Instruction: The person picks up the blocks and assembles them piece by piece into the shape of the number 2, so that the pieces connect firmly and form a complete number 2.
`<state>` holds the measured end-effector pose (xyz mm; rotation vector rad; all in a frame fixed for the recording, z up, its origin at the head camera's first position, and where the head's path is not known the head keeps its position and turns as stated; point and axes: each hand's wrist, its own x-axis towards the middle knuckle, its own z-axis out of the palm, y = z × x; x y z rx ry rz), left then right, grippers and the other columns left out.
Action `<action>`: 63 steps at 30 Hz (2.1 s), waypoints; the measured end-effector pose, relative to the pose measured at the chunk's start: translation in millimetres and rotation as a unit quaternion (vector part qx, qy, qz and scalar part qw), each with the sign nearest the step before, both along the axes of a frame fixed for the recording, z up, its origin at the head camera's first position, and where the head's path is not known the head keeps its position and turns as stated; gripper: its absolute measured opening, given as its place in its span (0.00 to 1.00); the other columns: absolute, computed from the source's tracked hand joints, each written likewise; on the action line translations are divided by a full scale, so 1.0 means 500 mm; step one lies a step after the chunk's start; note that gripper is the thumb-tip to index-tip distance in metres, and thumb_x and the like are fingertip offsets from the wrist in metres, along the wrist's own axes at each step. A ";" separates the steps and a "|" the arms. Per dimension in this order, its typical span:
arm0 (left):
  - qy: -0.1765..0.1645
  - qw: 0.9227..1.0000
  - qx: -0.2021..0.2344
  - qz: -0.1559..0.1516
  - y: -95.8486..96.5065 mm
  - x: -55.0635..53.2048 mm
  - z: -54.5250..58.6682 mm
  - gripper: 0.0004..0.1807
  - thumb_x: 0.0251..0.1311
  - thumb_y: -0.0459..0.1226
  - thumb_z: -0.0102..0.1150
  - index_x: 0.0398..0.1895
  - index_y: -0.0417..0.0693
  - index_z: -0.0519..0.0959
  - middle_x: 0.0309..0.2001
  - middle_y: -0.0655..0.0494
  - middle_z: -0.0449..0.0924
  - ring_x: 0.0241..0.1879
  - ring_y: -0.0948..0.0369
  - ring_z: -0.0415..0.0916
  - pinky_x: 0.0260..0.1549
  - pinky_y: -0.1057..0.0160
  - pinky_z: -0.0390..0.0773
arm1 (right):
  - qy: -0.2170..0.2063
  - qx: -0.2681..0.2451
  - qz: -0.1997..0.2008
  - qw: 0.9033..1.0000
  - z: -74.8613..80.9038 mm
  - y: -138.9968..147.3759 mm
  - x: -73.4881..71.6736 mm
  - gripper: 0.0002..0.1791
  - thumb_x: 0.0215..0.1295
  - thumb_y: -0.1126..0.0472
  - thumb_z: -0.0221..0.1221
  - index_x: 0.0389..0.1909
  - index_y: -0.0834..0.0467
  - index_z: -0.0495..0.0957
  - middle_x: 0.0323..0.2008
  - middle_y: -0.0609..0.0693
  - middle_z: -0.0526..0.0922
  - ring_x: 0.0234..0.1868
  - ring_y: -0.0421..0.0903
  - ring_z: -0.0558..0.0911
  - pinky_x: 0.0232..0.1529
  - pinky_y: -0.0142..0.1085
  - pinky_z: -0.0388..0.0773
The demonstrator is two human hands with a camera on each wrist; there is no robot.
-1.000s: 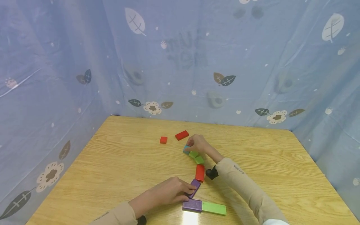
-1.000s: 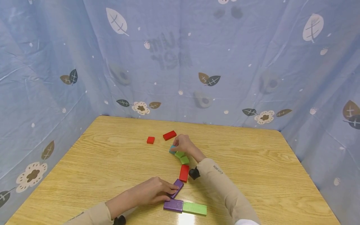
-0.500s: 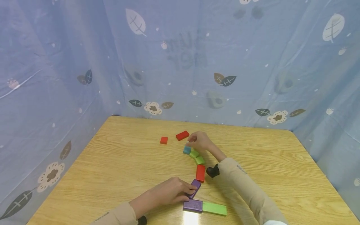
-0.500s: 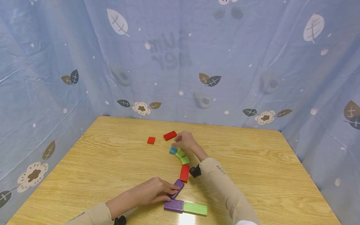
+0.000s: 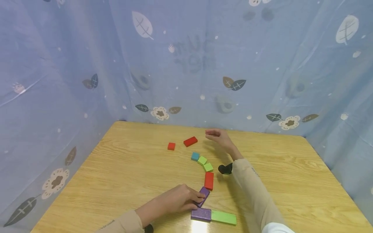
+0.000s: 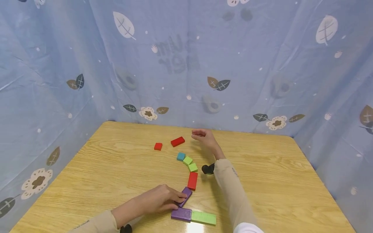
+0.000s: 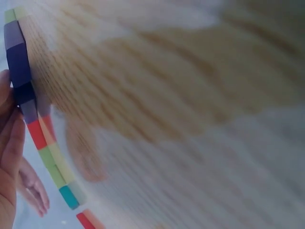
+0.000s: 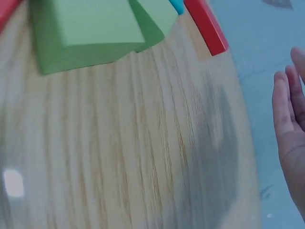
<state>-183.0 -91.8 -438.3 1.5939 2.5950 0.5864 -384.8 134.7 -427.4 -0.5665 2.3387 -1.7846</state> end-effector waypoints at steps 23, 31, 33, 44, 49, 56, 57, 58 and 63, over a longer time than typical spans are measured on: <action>-0.010 1.000 -0.025 0.012 0.003 0.001 0.002 0.16 0.64 0.41 0.59 0.53 0.46 0.81 0.56 0.60 0.78 0.55 0.70 0.74 0.51 0.78 0.71 | -0.052 -0.034 0.086 0.994 -0.023 -0.036 -0.062 0.25 0.67 0.72 0.54 0.64 0.72 0.64 0.64 0.68 0.67 0.65 0.60 0.68 0.64 0.48 0.66; 0.005 1.000 -0.027 0.005 0.003 0.001 0.003 0.16 0.63 0.41 0.60 0.52 0.46 0.82 0.55 0.60 0.79 0.54 0.72 0.74 0.50 0.80 0.70 | -0.022 0.039 0.117 0.992 -0.007 -0.079 -0.065 0.28 0.61 0.73 0.59 0.64 0.69 0.67 0.65 0.62 0.68 0.68 0.59 0.63 0.68 0.49 0.59; -0.003 1.000 -0.027 0.005 0.006 0.001 0.002 0.16 0.63 0.41 0.60 0.53 0.46 0.81 0.55 0.60 0.79 0.54 0.72 0.73 0.50 0.80 0.70 | -0.017 0.055 0.117 0.991 -0.009 -0.079 -0.065 0.29 0.60 0.74 0.60 0.63 0.70 0.67 0.65 0.63 0.68 0.68 0.60 0.63 0.68 0.49 0.60; -0.016 0.999 -0.032 0.011 0.007 0.003 0.001 0.17 0.64 0.41 0.60 0.53 0.46 0.81 0.56 0.61 0.78 0.54 0.73 0.73 0.49 0.81 0.70 | -0.012 0.126 0.126 0.984 -0.017 -0.088 -0.072 0.25 0.55 0.78 0.62 0.56 0.73 0.73 0.57 0.65 0.76 0.62 0.61 0.71 0.64 0.48 0.66; -0.021 0.999 -0.039 0.017 0.004 0.000 0.003 0.17 0.64 0.42 0.59 0.53 0.47 0.81 0.56 0.62 0.78 0.54 0.73 0.72 0.49 0.81 0.70 | 0.028 0.157 0.130 0.979 -0.011 -0.106 -0.074 0.25 0.51 0.78 0.65 0.53 0.74 0.74 0.53 0.66 0.78 0.58 0.61 0.74 0.61 0.47 0.71; -0.001 0.999 -0.043 0.015 0.004 -0.001 0.001 0.16 0.64 0.42 0.59 0.53 0.47 0.81 0.56 0.62 0.78 0.54 0.73 0.73 0.50 0.80 0.70 | 0.086 0.195 0.159 0.964 -0.015 -0.128 -0.082 0.23 0.50 0.75 0.68 0.50 0.71 0.78 0.50 0.63 0.81 0.55 0.59 0.77 0.60 0.48 0.72; 0.000 0.999 -0.042 0.014 0.005 0.000 0.001 0.16 0.64 0.42 0.59 0.53 0.47 0.81 0.56 0.62 0.78 0.54 0.73 0.73 0.50 0.80 0.70 | 0.096 0.204 0.152 0.962 -0.015 -0.128 -0.082 0.21 0.49 0.74 0.68 0.48 0.70 0.80 0.47 0.62 0.83 0.52 0.58 0.78 0.59 0.47 0.73; 0.001 0.999 -0.041 0.012 0.006 0.000 0.001 0.16 0.64 0.42 0.59 0.53 0.47 0.81 0.56 0.62 0.78 0.54 0.73 0.73 0.50 0.80 0.70 | 0.100 0.212 0.143 0.962 -0.015 -0.127 -0.082 0.19 0.49 0.73 0.69 0.45 0.69 0.82 0.45 0.60 0.84 0.50 0.56 0.79 0.57 0.47 0.74; 0.002 1.000 -0.029 0.003 0.007 0.001 0.001 0.16 0.64 0.41 0.59 0.52 0.46 0.82 0.55 0.61 0.79 0.53 0.73 0.73 0.49 0.81 0.70 | 0.085 0.210 0.081 0.971 -0.007 -0.124 -0.074 0.16 0.51 0.67 0.70 0.41 0.66 0.82 0.40 0.57 0.85 0.42 0.51 0.82 0.46 0.42 0.79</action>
